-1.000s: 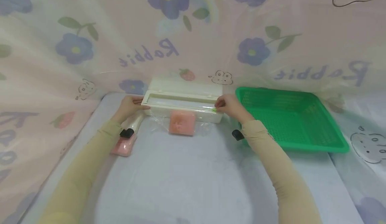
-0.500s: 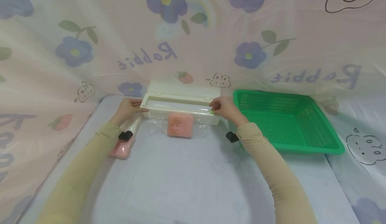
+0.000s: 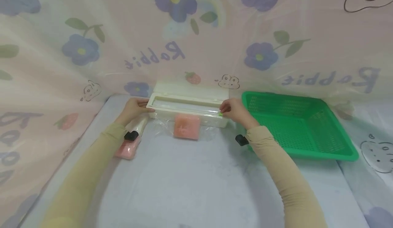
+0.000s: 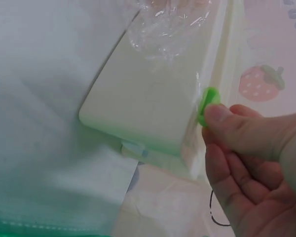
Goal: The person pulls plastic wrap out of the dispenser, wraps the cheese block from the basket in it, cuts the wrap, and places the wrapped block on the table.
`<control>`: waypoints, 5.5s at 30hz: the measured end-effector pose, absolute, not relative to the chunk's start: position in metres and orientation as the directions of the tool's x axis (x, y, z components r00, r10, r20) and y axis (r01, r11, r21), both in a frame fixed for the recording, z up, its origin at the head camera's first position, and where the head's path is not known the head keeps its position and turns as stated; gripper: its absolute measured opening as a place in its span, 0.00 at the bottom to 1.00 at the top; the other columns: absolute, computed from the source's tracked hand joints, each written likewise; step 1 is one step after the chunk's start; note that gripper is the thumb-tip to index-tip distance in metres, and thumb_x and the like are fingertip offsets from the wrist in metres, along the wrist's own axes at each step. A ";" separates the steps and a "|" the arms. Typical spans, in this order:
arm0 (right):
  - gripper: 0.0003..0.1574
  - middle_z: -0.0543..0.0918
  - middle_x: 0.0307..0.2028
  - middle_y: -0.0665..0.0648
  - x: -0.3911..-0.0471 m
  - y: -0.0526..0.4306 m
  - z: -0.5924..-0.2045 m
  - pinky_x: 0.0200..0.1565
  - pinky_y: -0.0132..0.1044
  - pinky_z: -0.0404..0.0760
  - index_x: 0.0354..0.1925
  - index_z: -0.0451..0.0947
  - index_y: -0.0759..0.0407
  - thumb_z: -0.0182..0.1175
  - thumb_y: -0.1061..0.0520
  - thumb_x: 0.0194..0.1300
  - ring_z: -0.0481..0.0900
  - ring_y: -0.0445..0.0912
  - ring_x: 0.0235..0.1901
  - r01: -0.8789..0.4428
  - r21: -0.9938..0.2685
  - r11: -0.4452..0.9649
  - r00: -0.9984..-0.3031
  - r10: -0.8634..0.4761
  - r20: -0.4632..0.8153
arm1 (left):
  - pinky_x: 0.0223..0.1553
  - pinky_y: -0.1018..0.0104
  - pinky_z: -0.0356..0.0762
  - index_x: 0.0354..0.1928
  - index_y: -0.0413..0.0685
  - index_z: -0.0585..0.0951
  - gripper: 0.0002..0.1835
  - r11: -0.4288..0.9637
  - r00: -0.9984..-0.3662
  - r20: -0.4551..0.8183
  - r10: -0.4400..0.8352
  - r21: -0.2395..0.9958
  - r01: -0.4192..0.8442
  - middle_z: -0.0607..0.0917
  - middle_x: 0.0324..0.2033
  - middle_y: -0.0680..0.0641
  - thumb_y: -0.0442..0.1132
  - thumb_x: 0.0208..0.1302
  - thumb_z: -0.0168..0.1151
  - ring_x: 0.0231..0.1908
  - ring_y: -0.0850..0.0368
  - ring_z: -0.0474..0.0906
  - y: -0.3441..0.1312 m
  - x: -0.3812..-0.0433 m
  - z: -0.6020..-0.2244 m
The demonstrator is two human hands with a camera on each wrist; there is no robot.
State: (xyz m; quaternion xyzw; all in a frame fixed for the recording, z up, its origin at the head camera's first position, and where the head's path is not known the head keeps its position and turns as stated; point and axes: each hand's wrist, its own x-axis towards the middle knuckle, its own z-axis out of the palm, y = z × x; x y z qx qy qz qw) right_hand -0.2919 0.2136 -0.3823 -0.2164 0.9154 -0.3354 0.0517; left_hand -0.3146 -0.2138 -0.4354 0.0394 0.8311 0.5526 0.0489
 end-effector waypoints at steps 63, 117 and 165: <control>0.21 0.86 0.35 0.57 -0.239 0.159 -0.479 0.37 0.34 0.83 0.49 0.76 0.71 0.61 0.54 0.67 0.83 0.42 0.32 0.155 -0.987 0.045 -0.988 -0.009 -0.155 | 0.42 0.63 0.83 0.47 0.24 0.75 0.15 0.004 -0.968 -0.245 0.059 0.970 -0.245 0.85 0.34 0.35 0.32 0.66 0.60 0.34 0.54 0.84 -0.135 -0.246 -0.458; 0.30 0.73 0.60 0.66 -0.190 0.199 -0.469 0.61 0.41 0.70 0.63 0.66 0.70 0.46 0.48 0.76 0.71 0.55 0.60 0.126 -0.986 0.109 -0.815 -0.556 -0.166 | 0.46 0.52 0.81 0.50 0.17 0.73 0.53 -0.017 -0.719 -0.505 0.477 0.813 -0.582 0.82 0.41 0.27 0.72 0.65 0.37 0.42 0.39 0.83 -0.140 -0.150 -0.461; 0.28 0.58 0.71 0.59 -0.125 0.138 -0.466 0.69 0.43 0.55 0.70 0.61 0.60 0.26 0.58 0.80 0.53 0.48 0.70 -0.943 0.295 0.152 -0.119 -0.985 0.127 | 0.39 0.60 0.84 0.49 0.27 0.74 0.21 0.045 -0.846 -0.412 0.339 0.905 -0.423 0.84 0.36 0.36 0.36 0.61 0.66 0.34 0.52 0.83 -0.111 -0.190 -0.468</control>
